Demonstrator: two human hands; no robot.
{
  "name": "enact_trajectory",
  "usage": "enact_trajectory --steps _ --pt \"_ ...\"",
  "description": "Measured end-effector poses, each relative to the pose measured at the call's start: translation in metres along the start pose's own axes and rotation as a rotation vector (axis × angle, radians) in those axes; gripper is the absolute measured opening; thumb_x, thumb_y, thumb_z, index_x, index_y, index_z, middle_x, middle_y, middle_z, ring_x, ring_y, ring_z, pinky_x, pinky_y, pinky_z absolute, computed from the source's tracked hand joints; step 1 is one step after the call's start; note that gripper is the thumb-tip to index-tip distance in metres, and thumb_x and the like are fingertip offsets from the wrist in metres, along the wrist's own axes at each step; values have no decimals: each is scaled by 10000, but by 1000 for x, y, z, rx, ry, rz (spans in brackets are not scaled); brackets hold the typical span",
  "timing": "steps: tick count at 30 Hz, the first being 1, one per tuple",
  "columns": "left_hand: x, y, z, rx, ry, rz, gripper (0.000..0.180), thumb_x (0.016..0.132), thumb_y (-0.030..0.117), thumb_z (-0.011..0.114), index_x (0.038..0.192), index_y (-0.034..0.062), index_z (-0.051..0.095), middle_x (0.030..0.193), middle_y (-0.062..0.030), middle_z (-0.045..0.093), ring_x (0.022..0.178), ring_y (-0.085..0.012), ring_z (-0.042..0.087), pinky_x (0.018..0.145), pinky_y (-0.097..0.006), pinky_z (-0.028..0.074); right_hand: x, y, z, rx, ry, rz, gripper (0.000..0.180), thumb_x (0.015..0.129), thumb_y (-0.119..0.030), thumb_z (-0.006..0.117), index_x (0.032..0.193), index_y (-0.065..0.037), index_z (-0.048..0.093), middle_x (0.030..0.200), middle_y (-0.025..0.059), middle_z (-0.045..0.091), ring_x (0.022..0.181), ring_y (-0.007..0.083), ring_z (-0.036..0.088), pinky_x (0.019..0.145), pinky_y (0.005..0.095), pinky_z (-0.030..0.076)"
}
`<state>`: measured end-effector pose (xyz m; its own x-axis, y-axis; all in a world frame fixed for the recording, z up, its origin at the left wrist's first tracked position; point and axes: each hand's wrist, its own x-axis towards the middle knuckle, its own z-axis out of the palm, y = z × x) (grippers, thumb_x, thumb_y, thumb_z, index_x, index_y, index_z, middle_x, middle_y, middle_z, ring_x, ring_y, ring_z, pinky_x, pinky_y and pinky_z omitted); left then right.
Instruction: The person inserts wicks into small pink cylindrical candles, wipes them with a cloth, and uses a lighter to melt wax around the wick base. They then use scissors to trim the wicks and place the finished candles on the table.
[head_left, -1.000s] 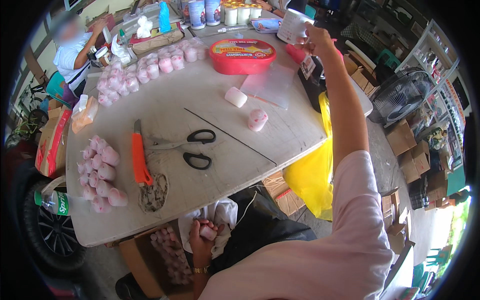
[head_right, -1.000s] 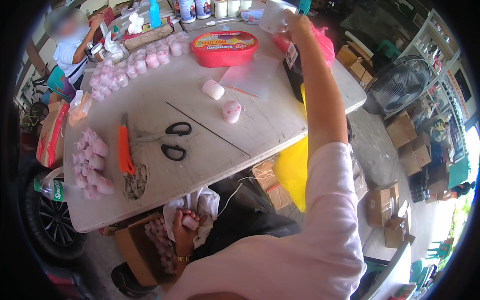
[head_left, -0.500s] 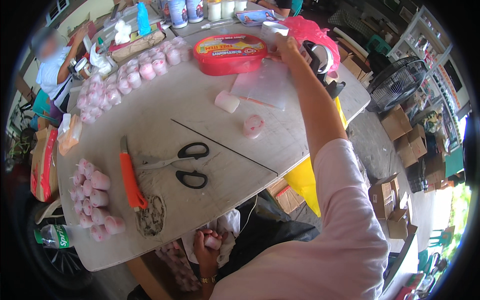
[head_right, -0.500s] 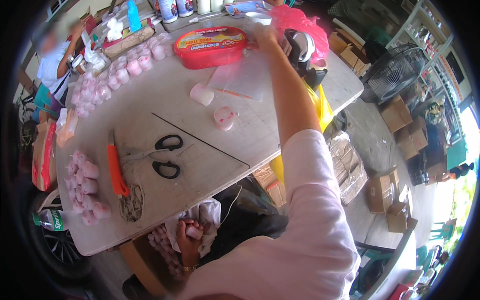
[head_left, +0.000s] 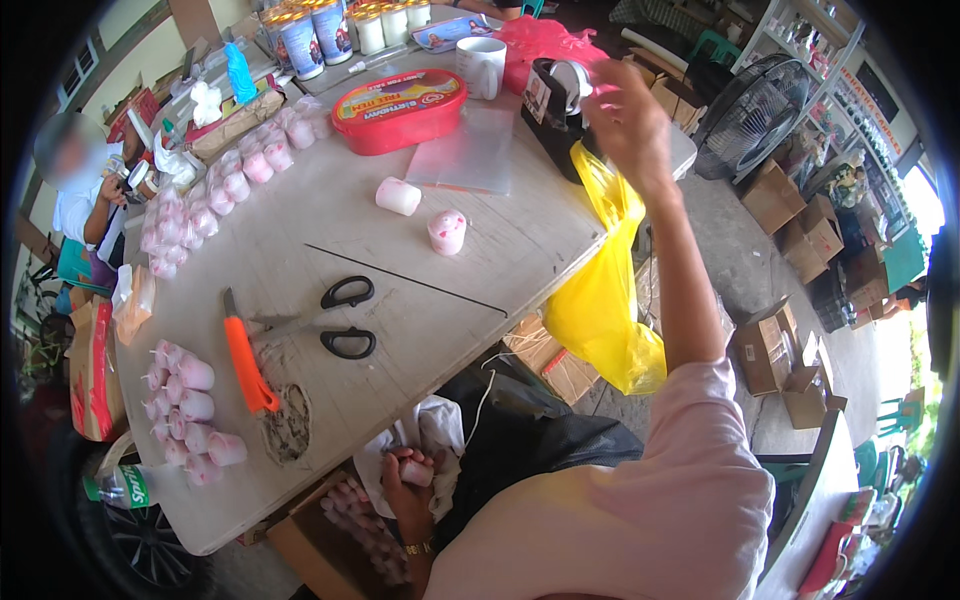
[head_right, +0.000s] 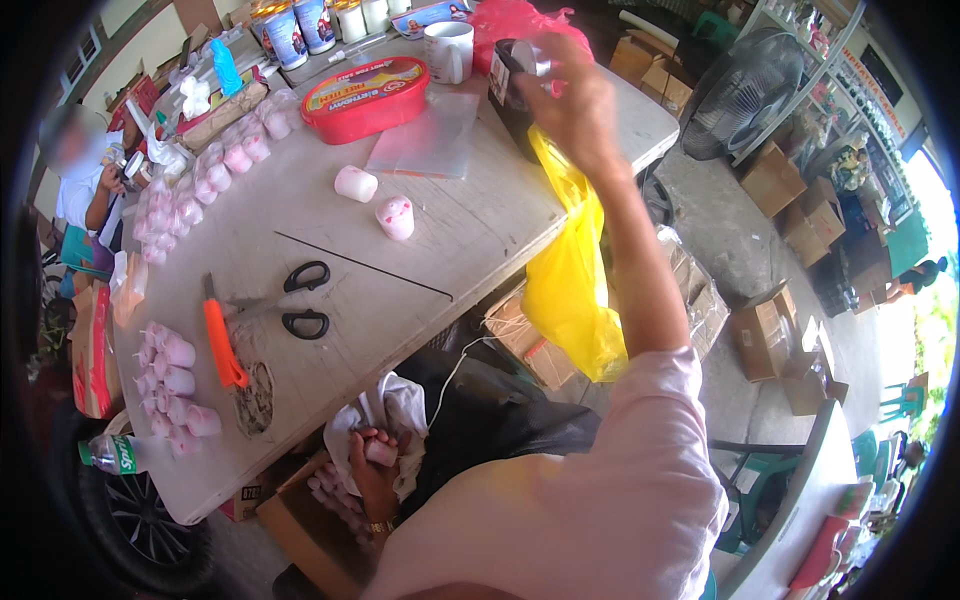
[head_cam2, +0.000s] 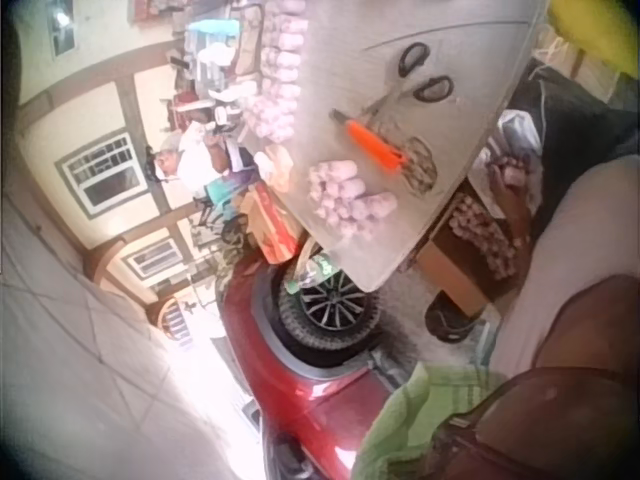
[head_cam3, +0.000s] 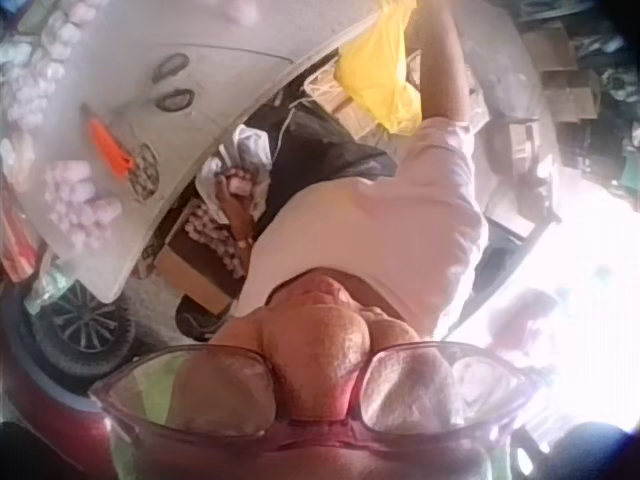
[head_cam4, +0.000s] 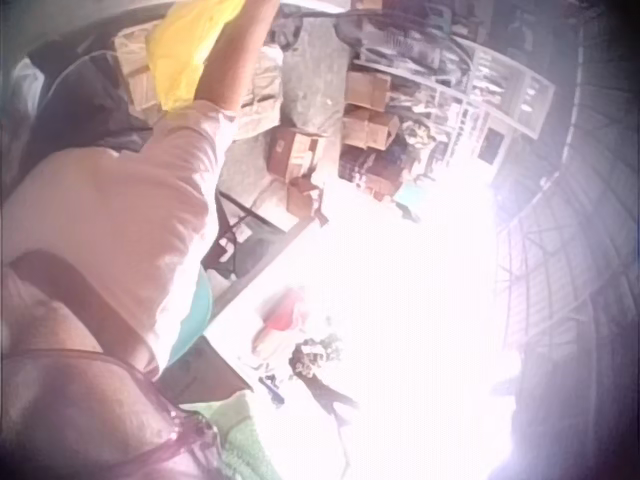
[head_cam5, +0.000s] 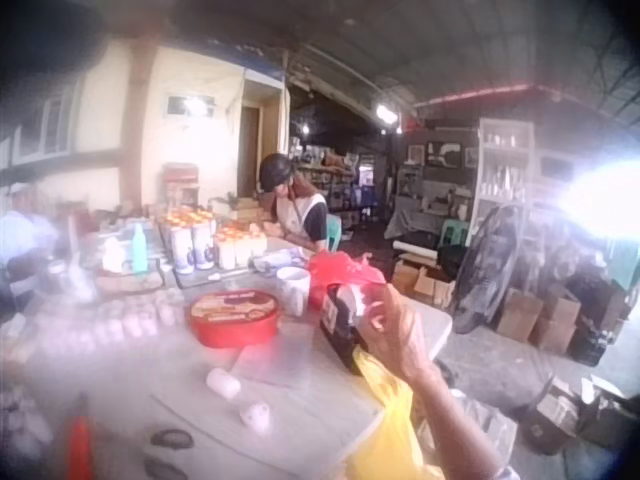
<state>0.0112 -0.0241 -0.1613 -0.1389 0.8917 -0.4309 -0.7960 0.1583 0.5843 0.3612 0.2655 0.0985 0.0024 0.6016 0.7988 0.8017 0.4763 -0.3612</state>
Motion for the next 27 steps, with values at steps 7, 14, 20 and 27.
enact_trajectory --steps 7,14,20,27 --pt "0 -5 -1 6 -64 15 294 957 340 517 916 56 580 830 -81 559 769 -224 562 861 -533 497 -40 81 -12 201 -216 230 609 735 -217 789 1247 -22 522 1094 143 664 1023 260 638 891 378 495" --pt "1 -6 -11 18 -89 36 300 962 350 518 932 59 583 840 -83 563 780 -228 561 890 -554 481 -45 82 9 167 -236 319 593 694 -365 795 1100 18 594 952 177 697 900 311 675 839 372 501" --pt "0 -7 -13 13 -96 37 290 969 358 508 933 81 582 830 -73 564 781 -226 558 918 -578 456 -63 44 7 8 -58 383 514 687 -321 798 973 52 590 891 237 677 833 339 680 755 387 516" --pt "0 -6 -14 6 -65 23 313 958 368 528 944 60 585 835 -81 568 768 -237 566 903 -576 470 -80 21 -20 -27 16 476 477 716 -270 799 1017 49 613 912 179 704 809 246 680 750 345 518"
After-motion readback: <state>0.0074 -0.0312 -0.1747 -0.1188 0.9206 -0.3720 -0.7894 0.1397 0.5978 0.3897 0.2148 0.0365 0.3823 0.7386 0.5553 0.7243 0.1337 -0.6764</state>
